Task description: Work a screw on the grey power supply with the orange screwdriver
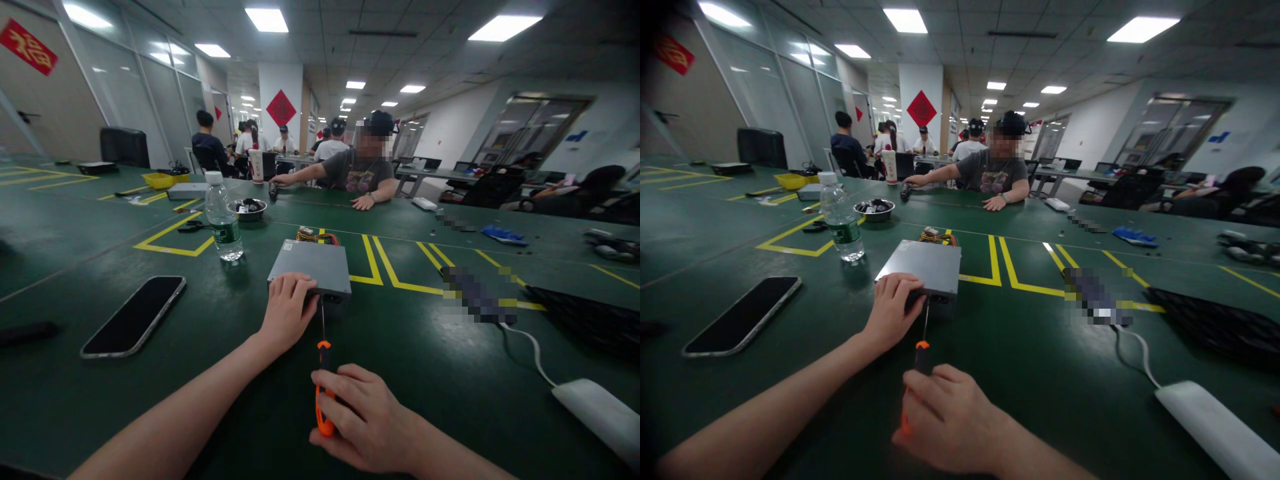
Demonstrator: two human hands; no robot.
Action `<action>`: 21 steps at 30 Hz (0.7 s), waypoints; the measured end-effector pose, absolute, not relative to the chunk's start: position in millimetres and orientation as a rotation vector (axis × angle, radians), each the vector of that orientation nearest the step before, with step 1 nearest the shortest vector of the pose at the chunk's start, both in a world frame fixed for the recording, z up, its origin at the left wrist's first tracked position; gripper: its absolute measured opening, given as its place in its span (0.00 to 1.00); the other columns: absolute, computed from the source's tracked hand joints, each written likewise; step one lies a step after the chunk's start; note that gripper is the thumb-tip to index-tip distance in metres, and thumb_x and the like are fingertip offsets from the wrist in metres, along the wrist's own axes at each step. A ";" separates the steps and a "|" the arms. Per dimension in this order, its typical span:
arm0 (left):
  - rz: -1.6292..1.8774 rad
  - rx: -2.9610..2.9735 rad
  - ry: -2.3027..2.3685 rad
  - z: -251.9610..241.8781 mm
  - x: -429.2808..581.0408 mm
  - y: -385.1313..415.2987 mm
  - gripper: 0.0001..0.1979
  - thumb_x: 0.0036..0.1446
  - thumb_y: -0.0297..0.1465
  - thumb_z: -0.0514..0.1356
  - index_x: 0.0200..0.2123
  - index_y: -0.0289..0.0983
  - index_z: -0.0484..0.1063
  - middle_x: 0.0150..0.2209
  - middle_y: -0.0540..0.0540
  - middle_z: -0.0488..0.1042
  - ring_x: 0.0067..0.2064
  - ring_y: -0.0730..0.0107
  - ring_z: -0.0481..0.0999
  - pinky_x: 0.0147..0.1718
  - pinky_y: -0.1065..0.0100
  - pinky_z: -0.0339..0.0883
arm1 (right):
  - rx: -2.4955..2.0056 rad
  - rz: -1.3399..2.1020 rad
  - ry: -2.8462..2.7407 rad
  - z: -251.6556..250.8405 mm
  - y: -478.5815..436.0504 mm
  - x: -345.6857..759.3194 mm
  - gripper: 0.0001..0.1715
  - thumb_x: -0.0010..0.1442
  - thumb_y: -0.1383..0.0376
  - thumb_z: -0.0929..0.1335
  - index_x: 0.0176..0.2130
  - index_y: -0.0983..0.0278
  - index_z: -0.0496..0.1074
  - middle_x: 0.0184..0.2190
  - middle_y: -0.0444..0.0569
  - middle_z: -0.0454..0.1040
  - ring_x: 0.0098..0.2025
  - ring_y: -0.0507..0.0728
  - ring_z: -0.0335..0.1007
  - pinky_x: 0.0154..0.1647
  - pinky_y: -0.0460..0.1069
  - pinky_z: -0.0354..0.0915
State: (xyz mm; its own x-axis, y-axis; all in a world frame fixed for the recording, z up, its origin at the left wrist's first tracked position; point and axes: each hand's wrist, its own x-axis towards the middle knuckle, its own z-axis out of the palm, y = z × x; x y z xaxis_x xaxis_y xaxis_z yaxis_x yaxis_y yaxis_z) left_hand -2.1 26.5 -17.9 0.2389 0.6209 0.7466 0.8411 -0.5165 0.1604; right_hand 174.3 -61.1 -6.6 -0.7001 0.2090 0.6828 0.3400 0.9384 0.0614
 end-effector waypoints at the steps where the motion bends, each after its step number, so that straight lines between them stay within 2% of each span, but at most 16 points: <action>1: -1.150 -2.240 -1.367 -18.2 -2.2 26.8 0.09 0.56 0.30 0.54 0.42 0.38 0.64 0.43 0.43 0.67 0.46 0.60 0.64 0.44 0.57 0.59 | -0.392 -0.238 -2.381 -4.7 -61.2 174.2 0.13 0.65 0.61 0.58 0.40 0.68 0.65 0.37 0.57 0.74 0.34 0.54 0.72 0.35 0.49 0.67; 5: -1.139 -2.242 -1.373 -18.5 -2.4 27.6 0.09 0.56 0.30 0.54 0.42 0.38 0.64 0.44 0.43 0.66 0.46 0.60 0.64 0.44 0.57 0.59 | -0.403 -0.263 -2.455 0.4 -63.2 173.0 0.16 0.65 0.63 0.55 0.45 0.67 0.66 0.38 0.58 0.73 0.40 0.56 0.72 0.36 0.50 0.68; 9: -1.146 -2.235 -1.367 -18.1 -1.8 26.8 0.09 0.56 0.30 0.54 0.42 0.39 0.63 0.43 0.43 0.66 0.46 0.60 0.64 0.44 0.57 0.59 | -0.380 -0.280 -2.364 -6.3 -63.9 173.8 0.09 0.63 0.64 0.61 0.39 0.68 0.66 0.37 0.58 0.74 0.34 0.53 0.72 0.36 0.49 0.67; 12: -1.150 -2.237 -1.374 -18.3 -1.3 26.4 0.09 0.56 0.30 0.54 0.42 0.39 0.63 0.44 0.43 0.66 0.46 0.60 0.64 0.44 0.57 0.59 | -0.384 -0.250 -2.333 -10.5 -63.0 175.9 0.10 0.63 0.62 0.62 0.37 0.68 0.64 0.39 0.58 0.74 0.34 0.53 0.73 0.37 0.49 0.67; 17: -1.151 -2.234 -1.365 -18.9 -0.6 27.0 0.09 0.56 0.30 0.55 0.42 0.38 0.64 0.43 0.43 0.66 0.46 0.60 0.64 0.44 0.57 0.59 | -0.399 -0.223 -2.441 -5.7 -62.8 178.0 0.15 0.64 0.63 0.59 0.46 0.69 0.65 0.41 0.59 0.73 0.42 0.57 0.71 0.38 0.51 0.67; 21: -1.164 -2.240 -1.363 -19.1 -0.8 27.7 0.09 0.56 0.30 0.55 0.41 0.38 0.64 0.43 0.43 0.66 0.46 0.60 0.63 0.44 0.56 0.59 | -0.374 -0.269 -2.429 -2.3 -62.8 178.1 0.12 0.64 0.64 0.60 0.42 0.70 0.67 0.39 0.58 0.74 0.35 0.53 0.72 0.36 0.49 0.67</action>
State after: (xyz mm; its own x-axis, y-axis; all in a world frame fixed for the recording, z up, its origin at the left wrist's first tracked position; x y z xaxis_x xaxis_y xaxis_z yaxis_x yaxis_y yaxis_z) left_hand -0.8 27.7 -19.1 0.2336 0.6190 0.7498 0.8374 -0.5200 0.1684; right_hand 178.1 -62.8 -2.3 -0.7433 0.1975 0.6391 0.3324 0.9382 0.0967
